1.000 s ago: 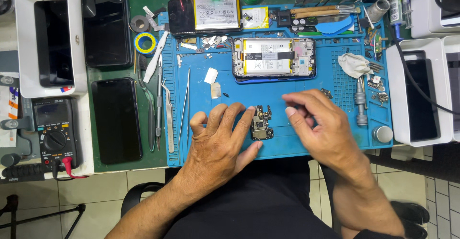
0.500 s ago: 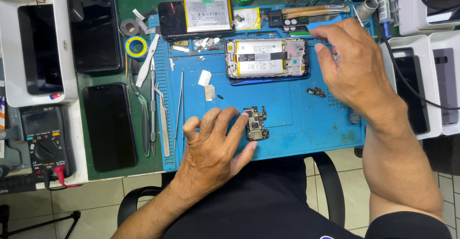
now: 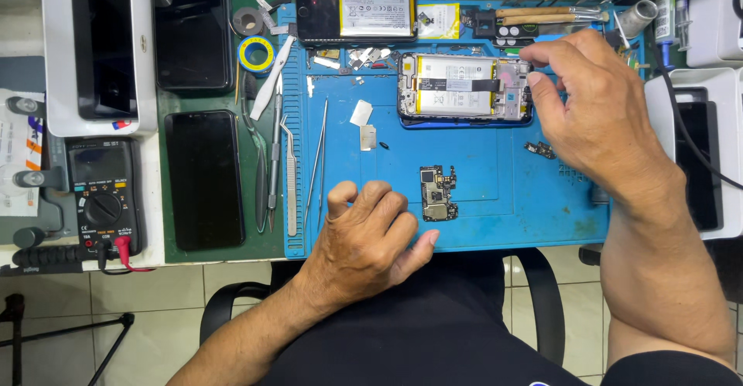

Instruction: The person disassembles a smartphone, removes the motherboard, and reassembles the device by placing the motherboard back into the chassis and connecting internal components. The person uses their hands to manipulate the parts and a screwdriver to secure components.

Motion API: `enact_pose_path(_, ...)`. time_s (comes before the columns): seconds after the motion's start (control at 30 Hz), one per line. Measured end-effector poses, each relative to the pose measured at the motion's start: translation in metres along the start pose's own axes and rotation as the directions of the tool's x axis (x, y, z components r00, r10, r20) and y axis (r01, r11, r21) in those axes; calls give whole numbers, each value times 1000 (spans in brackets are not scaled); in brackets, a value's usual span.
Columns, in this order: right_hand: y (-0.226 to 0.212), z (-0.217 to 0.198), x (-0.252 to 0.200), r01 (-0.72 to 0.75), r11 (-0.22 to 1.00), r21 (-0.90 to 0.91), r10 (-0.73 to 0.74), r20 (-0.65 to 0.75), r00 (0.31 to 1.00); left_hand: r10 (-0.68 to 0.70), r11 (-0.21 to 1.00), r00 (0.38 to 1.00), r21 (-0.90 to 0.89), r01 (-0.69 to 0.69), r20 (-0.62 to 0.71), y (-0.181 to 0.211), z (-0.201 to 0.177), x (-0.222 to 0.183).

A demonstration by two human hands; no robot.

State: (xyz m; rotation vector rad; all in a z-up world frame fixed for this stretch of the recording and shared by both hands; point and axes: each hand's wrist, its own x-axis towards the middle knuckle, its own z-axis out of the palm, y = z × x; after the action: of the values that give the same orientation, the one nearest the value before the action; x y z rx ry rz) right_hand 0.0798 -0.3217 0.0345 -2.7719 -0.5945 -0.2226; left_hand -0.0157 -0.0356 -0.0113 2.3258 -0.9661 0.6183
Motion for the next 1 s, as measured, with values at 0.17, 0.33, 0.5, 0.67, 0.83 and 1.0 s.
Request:
enact_pose_path(0.17,-3,-4,11,174,984,25,-176,95,980,-9,1000,1000,-17,9,-1,0,-2,2)
enact_pose_path(0.33,-7,-8,27,259,962,88,-271,199,942,-17,999,1000,-33,17,-2,0,-2,2)
enact_pose_path(0.5,-9,1,40,423,903,71,-428,214,878,-19,999,1000,-39,19,-1,0,-3,3)
enact_pose_path(0.67,-15,3,51,541,821,-182,-473,311,824,-20,999,1000,-36,20,-8,0,-3,4)
enact_pose_path(0.83,-13,10,61,587,801,-120,-528,322,786,-28,998,1000,-49,27,-11,0,-3,4)
enact_pose_path(1.0,-8,5,64,563,824,-63,-523,298,799,-30,998,1000,-64,29,-5,-1,-3,3)
